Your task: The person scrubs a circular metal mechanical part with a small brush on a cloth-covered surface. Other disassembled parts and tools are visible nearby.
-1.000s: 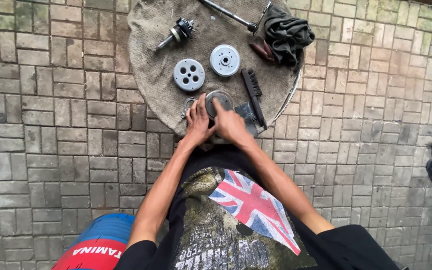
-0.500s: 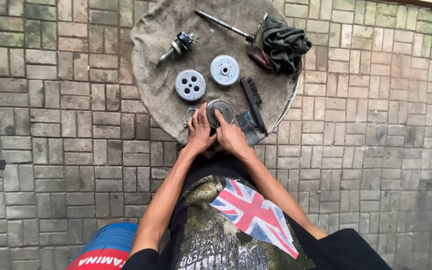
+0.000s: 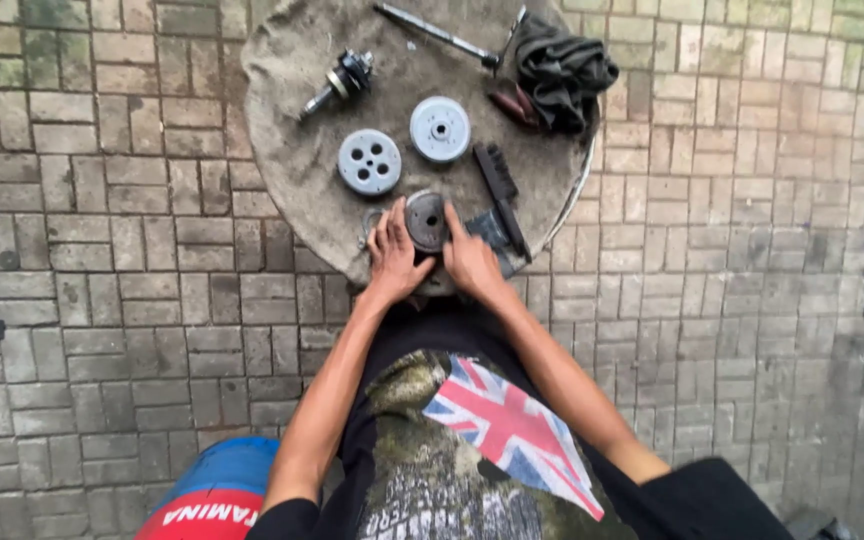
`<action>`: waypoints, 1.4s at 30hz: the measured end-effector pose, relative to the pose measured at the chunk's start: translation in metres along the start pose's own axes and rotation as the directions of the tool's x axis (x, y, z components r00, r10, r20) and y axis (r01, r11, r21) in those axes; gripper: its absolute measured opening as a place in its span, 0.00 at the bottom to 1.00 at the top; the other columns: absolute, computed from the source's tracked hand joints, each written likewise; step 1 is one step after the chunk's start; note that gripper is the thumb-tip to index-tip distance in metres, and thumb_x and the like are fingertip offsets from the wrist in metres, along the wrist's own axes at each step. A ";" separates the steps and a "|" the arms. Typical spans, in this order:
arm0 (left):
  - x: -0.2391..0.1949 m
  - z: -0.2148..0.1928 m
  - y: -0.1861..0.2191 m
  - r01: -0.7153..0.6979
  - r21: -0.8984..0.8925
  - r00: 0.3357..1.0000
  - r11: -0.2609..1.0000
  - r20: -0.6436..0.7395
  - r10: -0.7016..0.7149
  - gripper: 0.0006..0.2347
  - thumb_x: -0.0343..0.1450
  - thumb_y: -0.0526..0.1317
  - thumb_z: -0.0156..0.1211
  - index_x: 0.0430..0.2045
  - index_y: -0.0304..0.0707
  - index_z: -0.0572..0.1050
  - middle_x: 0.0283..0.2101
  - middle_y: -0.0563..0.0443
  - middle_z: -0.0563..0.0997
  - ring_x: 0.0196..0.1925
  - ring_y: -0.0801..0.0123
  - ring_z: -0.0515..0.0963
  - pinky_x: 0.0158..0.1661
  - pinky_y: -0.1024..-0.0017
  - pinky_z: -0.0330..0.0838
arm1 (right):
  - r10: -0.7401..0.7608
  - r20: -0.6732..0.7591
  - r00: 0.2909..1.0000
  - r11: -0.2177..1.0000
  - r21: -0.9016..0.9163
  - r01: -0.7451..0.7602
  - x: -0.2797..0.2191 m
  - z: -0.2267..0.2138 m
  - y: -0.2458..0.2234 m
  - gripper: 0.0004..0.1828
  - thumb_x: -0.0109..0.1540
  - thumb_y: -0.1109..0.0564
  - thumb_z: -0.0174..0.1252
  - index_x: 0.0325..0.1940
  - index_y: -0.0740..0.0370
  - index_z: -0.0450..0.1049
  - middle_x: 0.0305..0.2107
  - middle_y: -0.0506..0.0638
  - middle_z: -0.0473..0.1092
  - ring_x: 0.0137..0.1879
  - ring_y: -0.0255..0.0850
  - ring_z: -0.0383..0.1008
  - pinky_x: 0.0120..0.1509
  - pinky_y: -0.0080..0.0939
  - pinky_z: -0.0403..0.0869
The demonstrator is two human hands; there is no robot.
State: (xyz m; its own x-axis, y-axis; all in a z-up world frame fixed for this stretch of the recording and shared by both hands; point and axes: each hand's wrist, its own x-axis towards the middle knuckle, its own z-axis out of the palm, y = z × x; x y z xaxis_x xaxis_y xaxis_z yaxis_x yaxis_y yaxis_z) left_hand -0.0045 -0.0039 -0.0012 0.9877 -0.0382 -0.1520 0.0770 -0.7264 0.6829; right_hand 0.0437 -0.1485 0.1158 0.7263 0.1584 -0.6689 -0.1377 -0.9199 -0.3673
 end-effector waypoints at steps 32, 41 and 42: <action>-0.005 -0.007 0.003 -0.011 0.053 1.000 0.999 -0.022 0.012 0.52 0.61 0.45 0.74 0.73 0.38 0.36 0.76 0.43 0.46 0.75 0.48 0.47 0.69 0.47 0.39 | -0.357 -0.785 0.507 0.724 0.111 0.681 0.046 -0.135 0.076 0.16 0.60 0.64 0.49 0.50 0.64 0.77 0.45 0.62 0.74 0.55 0.57 0.72 0.63 0.52 0.69; -0.003 -0.011 0.014 0.037 0.069 0.999 0.997 -0.042 -0.034 0.51 0.61 0.51 0.72 0.73 0.42 0.38 0.75 0.45 0.50 0.75 0.52 0.49 0.69 0.48 0.42 | -0.442 -0.585 0.680 0.853 -0.041 0.520 0.065 -0.160 0.115 0.15 0.68 0.52 0.56 0.55 0.59 0.78 0.53 0.65 0.69 0.59 0.60 0.69 0.64 0.58 0.67; -0.007 -0.011 0.019 0.051 0.013 0.995 0.999 -0.085 -0.050 0.53 0.57 0.49 0.76 0.73 0.44 0.41 0.73 0.45 0.55 0.73 0.53 0.53 0.68 0.48 0.44 | -0.493 -0.615 0.616 0.846 -0.175 0.503 0.075 -0.146 0.131 0.12 0.69 0.49 0.61 0.52 0.55 0.82 0.55 0.68 0.67 0.60 0.68 0.70 0.65 0.62 0.69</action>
State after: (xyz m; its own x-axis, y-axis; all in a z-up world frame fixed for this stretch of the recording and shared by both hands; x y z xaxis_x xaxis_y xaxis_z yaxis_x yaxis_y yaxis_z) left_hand -0.0084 -0.0099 0.0205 0.9906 0.0566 -0.1241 0.1254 -0.7365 0.6647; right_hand 0.1786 -0.3095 0.1113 0.9290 0.3306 0.1664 0.3667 -0.7618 -0.5340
